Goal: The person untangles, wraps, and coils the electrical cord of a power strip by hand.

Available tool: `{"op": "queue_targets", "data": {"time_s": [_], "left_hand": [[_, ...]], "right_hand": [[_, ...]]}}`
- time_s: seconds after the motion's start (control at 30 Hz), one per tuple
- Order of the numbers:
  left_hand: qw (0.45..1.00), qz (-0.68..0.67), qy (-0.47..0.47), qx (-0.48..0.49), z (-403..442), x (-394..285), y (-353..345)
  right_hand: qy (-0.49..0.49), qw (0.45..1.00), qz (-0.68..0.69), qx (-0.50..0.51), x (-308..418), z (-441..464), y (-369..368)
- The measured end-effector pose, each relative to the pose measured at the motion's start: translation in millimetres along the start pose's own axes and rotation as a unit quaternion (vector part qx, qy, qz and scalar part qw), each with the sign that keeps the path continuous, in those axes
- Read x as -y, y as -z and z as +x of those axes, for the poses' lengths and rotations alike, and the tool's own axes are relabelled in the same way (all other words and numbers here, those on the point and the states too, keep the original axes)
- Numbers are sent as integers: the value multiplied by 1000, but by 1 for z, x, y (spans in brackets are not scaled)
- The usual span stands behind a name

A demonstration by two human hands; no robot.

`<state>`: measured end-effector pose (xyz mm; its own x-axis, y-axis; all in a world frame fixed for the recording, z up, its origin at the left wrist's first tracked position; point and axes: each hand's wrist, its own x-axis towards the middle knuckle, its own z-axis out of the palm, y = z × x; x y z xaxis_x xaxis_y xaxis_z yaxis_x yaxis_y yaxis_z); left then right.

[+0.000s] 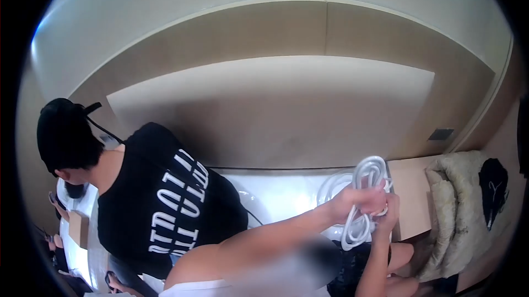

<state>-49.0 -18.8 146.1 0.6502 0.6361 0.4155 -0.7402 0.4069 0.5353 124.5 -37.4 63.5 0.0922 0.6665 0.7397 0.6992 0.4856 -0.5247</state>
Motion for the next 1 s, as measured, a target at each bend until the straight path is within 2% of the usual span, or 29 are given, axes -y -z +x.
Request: {"op": "queue_targets", "data": {"time_s": [0.07, 0.17, 0.2, 0.23, 0.27, 0.33, 0.47, 0.57, 0.63, 0.7, 0.8, 0.9, 0.97, 1.0], "left_hand": [[991, -113, -28, 59, -1, -6, -7], [988, -136, -31, 66, -11, -21, -17], [992, -81, -58, 81, -8, -34, -21], [995, -33, -80, 44, -9, -45, -21], [994, 18, -107, -9, -9, -55, -21], [986, -33, -142, 74, 4, -73, -17], [979, 26, -197, 40, 14, -86, -14], [964, -6, -262, 39, 20, -113, -12], [952, -31, -303, 35, 24, -136, -12], [945, -42, -324, 30, 30, -151, -16], [954, -73, -290, 36, 32, -161, -16], [964, -92, -238, 71, 35, -156, -18], [969, -100, -200, 103, 38, -148, -17], [971, -107, -179, 117, 39, -143, -16]], "right_hand": [[30, 999, 8, -35, -3, 2, -9], [40, 998, -22, -48, -18, -12, -25], [42, 998, -36, -18, -32, -19, -28], [-15, 999, -29, 11, -41, -29, -32], [-36, 996, -72, 24, -18, -19, -25], [-65, 994, -83, 15, -3, -4, -16], [-108, 984, -141, 9, -24, 16, 18], [-214, 962, -159, 64, -85, 2, 40], [-304, 924, -172, 157, -142, -27, 58], [-444, 838, -160, 273, -171, -45, 73], [-416, 771, -115, 468, -165, -44, 91], [-318, 784, -253, 470, -141, -40, 93], [-316, 822, -261, 396, -66, 16, 95], [-221, 885, -167, 375, -48, 28, 88]]}}
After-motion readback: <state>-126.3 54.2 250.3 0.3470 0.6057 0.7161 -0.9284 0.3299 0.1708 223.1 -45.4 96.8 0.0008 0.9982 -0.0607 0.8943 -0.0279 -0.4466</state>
